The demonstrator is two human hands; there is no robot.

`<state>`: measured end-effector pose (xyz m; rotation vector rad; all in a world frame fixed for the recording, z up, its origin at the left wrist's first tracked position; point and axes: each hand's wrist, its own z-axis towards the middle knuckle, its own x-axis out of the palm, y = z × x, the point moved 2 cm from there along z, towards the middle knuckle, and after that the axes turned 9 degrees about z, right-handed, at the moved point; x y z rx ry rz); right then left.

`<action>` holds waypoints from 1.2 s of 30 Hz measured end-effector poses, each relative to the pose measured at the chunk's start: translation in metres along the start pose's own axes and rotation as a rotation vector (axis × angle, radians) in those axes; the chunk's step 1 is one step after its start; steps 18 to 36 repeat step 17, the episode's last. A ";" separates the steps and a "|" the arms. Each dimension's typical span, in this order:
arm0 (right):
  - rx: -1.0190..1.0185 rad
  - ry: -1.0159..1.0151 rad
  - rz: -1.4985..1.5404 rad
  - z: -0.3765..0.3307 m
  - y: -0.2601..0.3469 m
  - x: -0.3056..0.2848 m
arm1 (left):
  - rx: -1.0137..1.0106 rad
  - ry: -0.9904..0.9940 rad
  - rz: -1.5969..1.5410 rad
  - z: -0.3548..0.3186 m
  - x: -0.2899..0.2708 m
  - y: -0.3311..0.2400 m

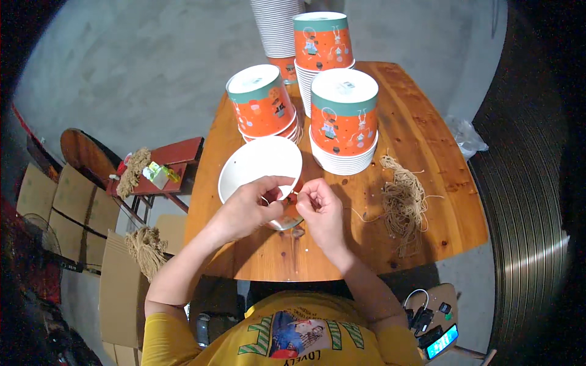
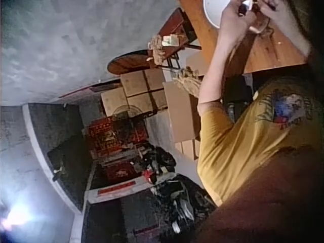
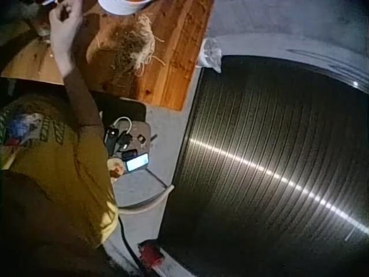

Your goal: Tying bundles of raffia or straw fibers with string and placing them into decorative paper cups for packaging.

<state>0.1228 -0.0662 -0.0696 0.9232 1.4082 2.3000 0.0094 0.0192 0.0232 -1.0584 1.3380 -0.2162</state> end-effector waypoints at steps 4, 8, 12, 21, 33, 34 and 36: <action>-0.017 -0.009 -0.017 -0.001 -0.001 -0.001 | -0.025 0.015 -0.041 -0.001 0.000 -0.002; -0.036 -0.007 -0.013 -0.001 -0.001 0.000 | -0.013 0.012 -0.036 -0.001 0.001 0.000; -0.009 -0.007 -0.013 -0.001 -0.001 -0.001 | -0.019 0.021 -0.038 -0.001 0.002 -0.003; -0.004 0.012 -0.030 -0.001 -0.002 -0.002 | -0.035 0.040 -0.029 -0.001 0.003 0.000; -0.004 0.012 -0.030 -0.001 -0.002 -0.002 | -0.035 0.040 -0.029 -0.001 0.003 0.000; -0.004 0.012 -0.030 -0.001 -0.002 -0.002 | -0.035 0.040 -0.029 -0.001 0.003 0.000; -0.004 0.012 -0.030 -0.001 -0.002 -0.002 | -0.035 0.040 -0.029 -0.001 0.003 0.000</action>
